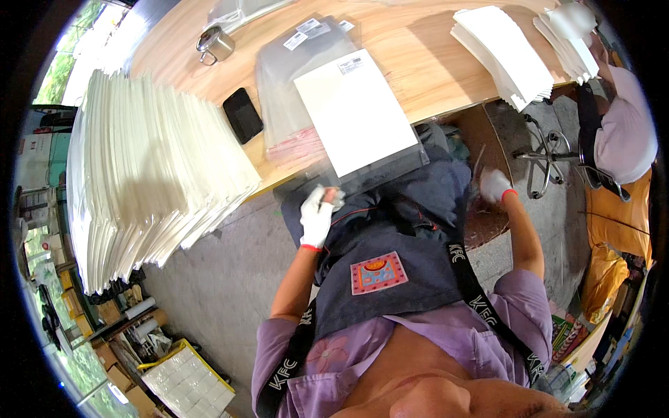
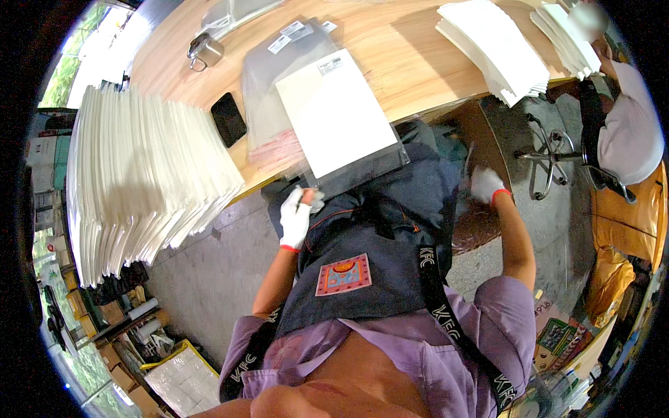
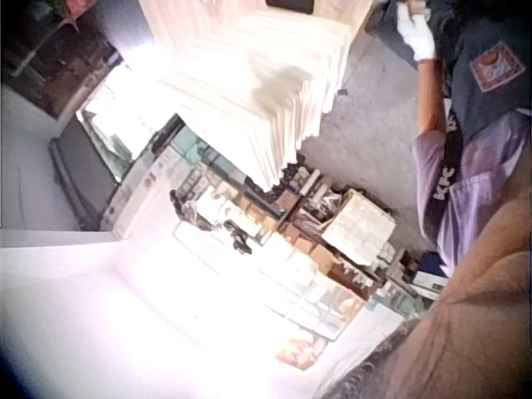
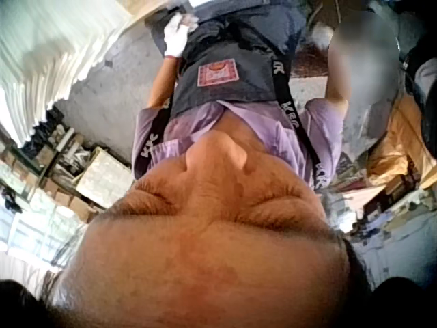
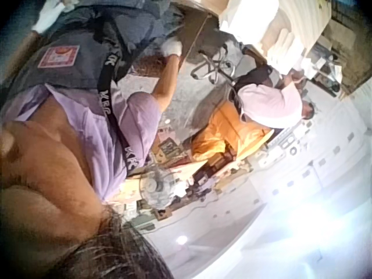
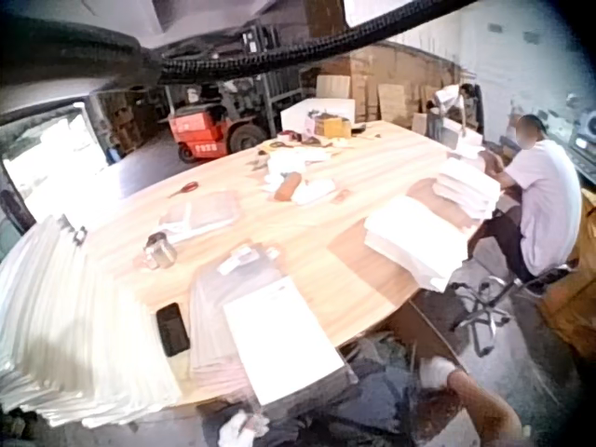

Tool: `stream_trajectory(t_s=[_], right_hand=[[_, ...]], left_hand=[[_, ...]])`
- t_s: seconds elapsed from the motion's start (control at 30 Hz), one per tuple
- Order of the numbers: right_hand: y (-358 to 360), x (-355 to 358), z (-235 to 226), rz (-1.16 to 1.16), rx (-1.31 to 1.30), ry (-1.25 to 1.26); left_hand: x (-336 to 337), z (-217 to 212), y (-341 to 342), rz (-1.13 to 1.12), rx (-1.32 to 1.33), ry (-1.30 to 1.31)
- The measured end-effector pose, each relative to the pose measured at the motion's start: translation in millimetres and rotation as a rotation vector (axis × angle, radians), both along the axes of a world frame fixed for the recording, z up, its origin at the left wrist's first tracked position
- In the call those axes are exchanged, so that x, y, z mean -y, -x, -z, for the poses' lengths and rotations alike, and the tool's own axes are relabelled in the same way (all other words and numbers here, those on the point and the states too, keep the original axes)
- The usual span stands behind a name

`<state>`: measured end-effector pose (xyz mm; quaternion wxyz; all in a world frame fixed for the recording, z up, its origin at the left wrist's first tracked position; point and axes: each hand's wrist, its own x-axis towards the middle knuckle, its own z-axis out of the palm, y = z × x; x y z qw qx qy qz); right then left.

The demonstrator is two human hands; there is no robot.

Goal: The person repeatedly picks up white rectangular sheets, places them into clear plastic sleeves, and stacks the packaged items on the table. The process is performed one at a time with gloved hands.

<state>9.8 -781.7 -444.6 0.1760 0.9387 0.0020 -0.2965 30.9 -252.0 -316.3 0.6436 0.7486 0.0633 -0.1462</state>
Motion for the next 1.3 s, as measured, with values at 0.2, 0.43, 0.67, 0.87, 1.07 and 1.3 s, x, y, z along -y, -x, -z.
stream_trajectory(t_s=[0.2,0.43,0.67,0.87,1.07,1.3], right_hand=[[-42.5,-136.6,-125.0,0.059,0.482,-0.530],[-90.7,-205.4,-165.1,-0.674,0.868,-0.893],[-73.1,-219.0,-157.7,-0.588,0.851,-1.058],[-69.8,-247.6,-111.5,0.327,0.790,-1.354],[-82.5,-245.1,-104.0,1.077,0.517,-1.722],[-69.1,-247.4,-143.7,0.979,0.126,-1.820]], left_hand=[[1.8,-12.2,-10.7,0.154,1.061,-0.901],[17.1,-13.8,-36.5,0.253,1.222,-0.704],[8.9,-0.6,-9.8,0.061,0.945,-0.570],[27.3,29.8,-5.1,-0.405,0.377,-0.204],[30.7,19.3,-3.8,-0.513,-0.077,0.214],[22.6,-68.3,-17.2,-0.052,0.085,-0.115]])
